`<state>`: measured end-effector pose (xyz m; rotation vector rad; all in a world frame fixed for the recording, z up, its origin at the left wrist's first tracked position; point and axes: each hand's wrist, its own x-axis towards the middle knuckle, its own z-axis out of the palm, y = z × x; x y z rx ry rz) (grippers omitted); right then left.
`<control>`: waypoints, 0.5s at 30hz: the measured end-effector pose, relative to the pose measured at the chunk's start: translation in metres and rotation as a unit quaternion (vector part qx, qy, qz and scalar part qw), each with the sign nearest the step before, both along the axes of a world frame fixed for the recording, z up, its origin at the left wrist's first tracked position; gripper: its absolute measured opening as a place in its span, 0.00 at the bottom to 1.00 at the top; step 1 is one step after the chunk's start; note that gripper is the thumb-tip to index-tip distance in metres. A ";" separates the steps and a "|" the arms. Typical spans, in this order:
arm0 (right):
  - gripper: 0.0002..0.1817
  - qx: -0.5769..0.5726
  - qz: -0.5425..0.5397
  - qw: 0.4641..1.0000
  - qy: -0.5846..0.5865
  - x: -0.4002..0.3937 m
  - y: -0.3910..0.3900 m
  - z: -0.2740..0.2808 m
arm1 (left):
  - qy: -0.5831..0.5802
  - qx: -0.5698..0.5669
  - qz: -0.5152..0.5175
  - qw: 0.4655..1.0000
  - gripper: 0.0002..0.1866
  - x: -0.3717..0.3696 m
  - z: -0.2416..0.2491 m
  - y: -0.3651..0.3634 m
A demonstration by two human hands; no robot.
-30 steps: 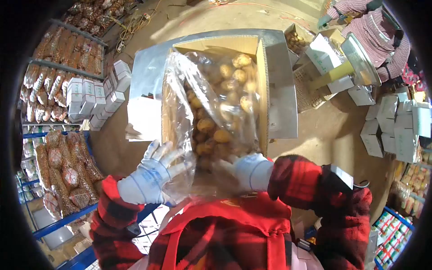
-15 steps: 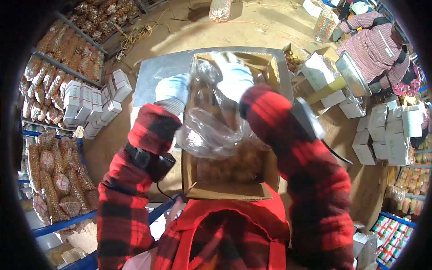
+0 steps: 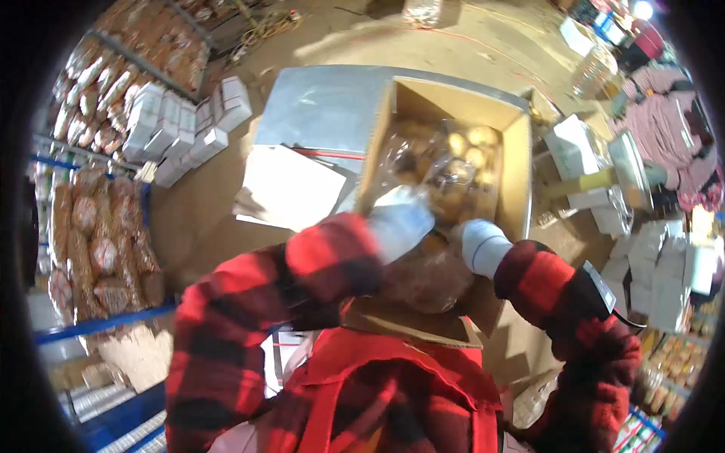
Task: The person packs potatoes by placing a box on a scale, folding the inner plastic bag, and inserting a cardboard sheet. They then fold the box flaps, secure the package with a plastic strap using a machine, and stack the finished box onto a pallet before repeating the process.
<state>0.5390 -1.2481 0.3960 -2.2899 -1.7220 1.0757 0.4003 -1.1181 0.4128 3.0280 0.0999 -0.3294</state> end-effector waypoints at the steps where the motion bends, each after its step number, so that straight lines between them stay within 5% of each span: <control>1: 0.11 0.050 -0.099 0.979 0.172 -0.002 0.012 0.002 | -0.115 -0.217 0.197 0.949 0.11 0.022 -0.020 0.000; 3: 0.11 0.107 -0.187 0.943 0.255 -0.011 0.024 -0.002 | -0.170 -0.324 0.326 0.872 0.12 0.037 -0.033 0.002; 4: 0.11 0.151 -0.244 0.899 0.331 -0.015 0.019 -0.022 | -0.017 -0.167 0.208 0.964 0.13 0.029 -0.027 0.000; 5: 0.11 0.117 -0.341 0.864 0.352 -0.016 0.021 -0.027 | 0.086 -0.015 0.042 0.995 0.15 0.013 0.014 0.002; 6: 0.11 0.026 -0.398 0.875 0.275 -0.013 0.027 -0.025 | -0.059 -0.022 0.035 0.997 0.16 -0.017 0.017 0.004; 7: 0.12 0.002 -0.463 0.825 0.323 -0.004 0.030 -0.037 | -0.213 -0.099 0.005 0.972 0.17 -0.053 0.031 0.021; 8: 0.12 -0.019 -0.527 0.766 0.368 0.002 0.029 -0.048 | -0.251 -0.189 0.004 0.949 0.20 -0.075 0.037 0.048; 10: 0.12 0.004 -0.464 0.728 0.505 -0.004 0.026 -0.024 | -0.300 -0.174 0.191 0.918 0.26 -0.114 0.025 0.100; 11: 0.17 -0.012 -0.373 0.790 0.487 0.015 0.015 -0.032 | -0.343 -0.132 0.291 0.883 0.28 -0.133 0.030 0.124; 12: 0.18 0.019 -0.386 0.786 0.483 0.005 0.019 -0.020 | -0.357 -0.039 0.412 0.837 0.31 -0.149 -0.011 0.152; 14: 0.22 0.080 -0.403 0.778 0.474 -0.017 0.024 0.005 | -0.206 0.040 0.502 0.839 0.43 -0.161 -0.089 0.174; 15: 0.25 0.189 -0.306 0.887 0.288 -0.012 0.010 -0.013 | -0.141 0.040 0.517 0.843 0.45 -0.155 -0.109 0.166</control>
